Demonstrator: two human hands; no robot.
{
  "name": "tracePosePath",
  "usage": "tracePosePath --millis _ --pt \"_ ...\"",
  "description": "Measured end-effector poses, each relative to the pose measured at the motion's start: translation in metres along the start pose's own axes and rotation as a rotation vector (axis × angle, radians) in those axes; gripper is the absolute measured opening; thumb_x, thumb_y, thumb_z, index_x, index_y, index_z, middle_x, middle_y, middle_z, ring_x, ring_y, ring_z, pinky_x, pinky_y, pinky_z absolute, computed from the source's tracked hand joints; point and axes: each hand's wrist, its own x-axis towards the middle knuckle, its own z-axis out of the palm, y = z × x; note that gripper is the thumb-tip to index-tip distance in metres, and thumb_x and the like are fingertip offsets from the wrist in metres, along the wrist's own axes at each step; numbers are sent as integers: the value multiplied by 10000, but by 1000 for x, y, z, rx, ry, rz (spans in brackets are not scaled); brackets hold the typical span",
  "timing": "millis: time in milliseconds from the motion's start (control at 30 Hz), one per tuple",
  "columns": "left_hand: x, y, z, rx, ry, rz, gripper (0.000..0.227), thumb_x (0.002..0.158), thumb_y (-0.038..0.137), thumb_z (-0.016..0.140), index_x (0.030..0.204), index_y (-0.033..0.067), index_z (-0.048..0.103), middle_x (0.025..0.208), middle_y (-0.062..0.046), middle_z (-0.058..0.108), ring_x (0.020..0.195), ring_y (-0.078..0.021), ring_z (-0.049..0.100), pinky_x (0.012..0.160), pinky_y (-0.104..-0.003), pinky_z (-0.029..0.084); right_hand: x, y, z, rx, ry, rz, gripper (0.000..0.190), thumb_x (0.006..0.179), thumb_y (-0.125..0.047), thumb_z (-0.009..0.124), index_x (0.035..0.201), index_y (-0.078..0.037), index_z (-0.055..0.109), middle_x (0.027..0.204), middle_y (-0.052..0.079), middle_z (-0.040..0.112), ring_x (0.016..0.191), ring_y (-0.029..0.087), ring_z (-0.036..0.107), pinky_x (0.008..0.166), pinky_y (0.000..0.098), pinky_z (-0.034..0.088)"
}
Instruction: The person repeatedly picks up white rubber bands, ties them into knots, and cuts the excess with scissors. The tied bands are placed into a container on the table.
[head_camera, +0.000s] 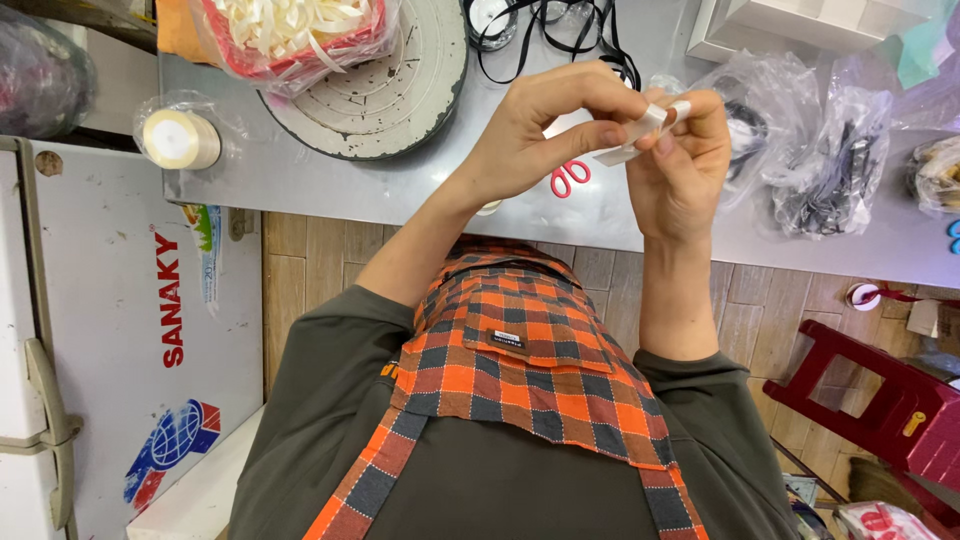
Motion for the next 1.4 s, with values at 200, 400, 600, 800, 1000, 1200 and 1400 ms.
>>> tracePosePath --millis 200,400,600,800,1000,1200,1400 --pt "3 7 2 84 -6 61 192 1008 98 776 1190 82 719 1056 -26 708 917 -137 655 823 -266 541 1 0 10 63 -20 -15 257 1049 -120 740 1210 -108 540 953 30 649 953 127 609 896 278 485" --pt "-2 7 -3 188 41 105 258 936 88 836 1165 76 718 1051 -27 724 938 -160 647 827 -286 531 2 -1 15 87 -22 47 363 990 -167 793 1256 -104 554 944 24 674 951 135 635 952 295 500" --pt "-4 14 -7 225 29 138 263 918 94 860 1145 92 727 1042 -15 724 926 -173 643 826 -300 512 2 -8 20 96 13 166 189 1004 -167 758 1074 -46 630 1002 81 707 915 164 650 922 317 505" --pt "-3 27 -8 376 -70 245 249 954 152 851 1173 141 734 976 31 710 921 -193 623 889 -322 450 -1 -15 30 -87 102 128 96 1007 -93 663 991 -2 638 936 111 688 808 155 627 790 282 497" --pt "-5 27 0 360 2 122 241 946 186 859 1154 150 744 919 31 698 853 -136 628 908 -320 449 -5 -17 29 -361 27 2 93 1045 -33 690 996 37 652 906 74 646 816 109 566 774 228 436" --pt "-8 25 -5 161 -67 -52 212 990 149 819 1176 116 724 918 15 681 859 -116 649 838 -271 511 -3 -21 27 -323 -28 113 121 989 -50 695 1073 37 688 951 76 667 826 113 576 736 225 433" --pt "-11 25 -9 106 -100 -75 259 1022 120 787 1265 85 702 1030 -5 715 879 -103 642 839 -244 538 -1 -16 27 -275 -23 81 156 986 -74 759 1093 27 707 1053 94 697 846 134 627 762 249 492"
